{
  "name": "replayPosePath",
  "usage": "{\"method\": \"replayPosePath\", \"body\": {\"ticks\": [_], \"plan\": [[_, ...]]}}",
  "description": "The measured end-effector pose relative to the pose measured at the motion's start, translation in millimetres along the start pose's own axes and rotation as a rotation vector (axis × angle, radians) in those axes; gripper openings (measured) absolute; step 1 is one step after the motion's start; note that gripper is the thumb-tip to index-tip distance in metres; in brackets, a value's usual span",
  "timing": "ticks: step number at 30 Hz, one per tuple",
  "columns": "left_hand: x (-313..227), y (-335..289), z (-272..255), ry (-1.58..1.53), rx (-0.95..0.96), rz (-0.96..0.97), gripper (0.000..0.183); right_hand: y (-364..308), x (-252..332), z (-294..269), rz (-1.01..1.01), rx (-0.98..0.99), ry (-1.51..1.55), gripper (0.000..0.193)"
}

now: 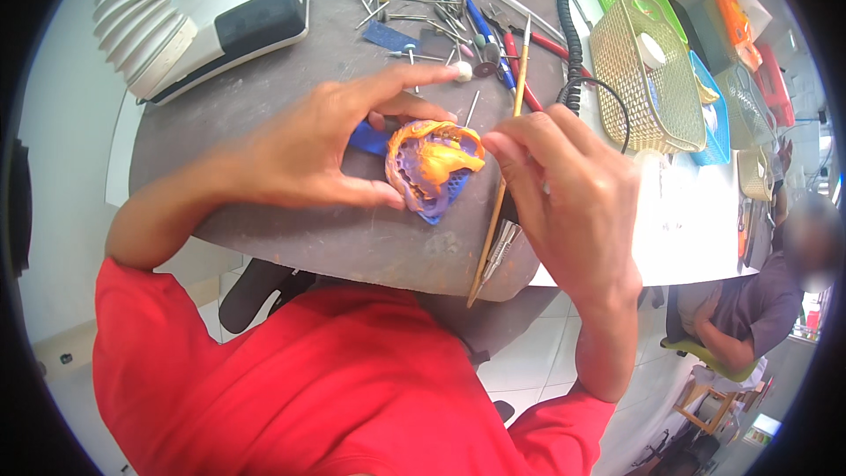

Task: The person uses a fine brush to apply a yellow substance to a purple and orange dental mold. They then use a dual-cartridge syringe to dispense a white paste into the mold's interior, spreading it with the brush. The person works at a cluttered workbench with various dental tools visible.

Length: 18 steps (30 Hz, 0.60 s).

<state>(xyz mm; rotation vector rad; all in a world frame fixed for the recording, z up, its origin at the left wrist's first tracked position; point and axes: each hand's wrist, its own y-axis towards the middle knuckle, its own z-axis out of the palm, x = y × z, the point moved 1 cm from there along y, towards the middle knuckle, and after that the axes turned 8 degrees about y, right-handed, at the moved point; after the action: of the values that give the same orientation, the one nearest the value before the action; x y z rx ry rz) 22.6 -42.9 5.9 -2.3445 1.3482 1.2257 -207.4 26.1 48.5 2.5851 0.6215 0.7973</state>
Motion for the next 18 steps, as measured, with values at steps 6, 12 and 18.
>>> {"method": "replayPosePath", "body": {"ticks": [6, 12, 18], "plan": [[12.5, -2.4, -15.1, -0.059, 0.103, -0.004, 0.102, 4.6, -0.9, 7.6, -0.061, 0.091, 0.058, 0.010], [18.4, -4.4, -9.4, -0.043, 0.024, 0.036, 0.103, 20.7, -11.9, 25.4, -0.134, 0.157, 0.096, 0.013], [27.0, -5.9, -3.4, -0.010, -0.037, 0.123, 0.097, 23.4, -13.6, 33.8, -0.188, 0.156, 0.127, 0.019]]}}
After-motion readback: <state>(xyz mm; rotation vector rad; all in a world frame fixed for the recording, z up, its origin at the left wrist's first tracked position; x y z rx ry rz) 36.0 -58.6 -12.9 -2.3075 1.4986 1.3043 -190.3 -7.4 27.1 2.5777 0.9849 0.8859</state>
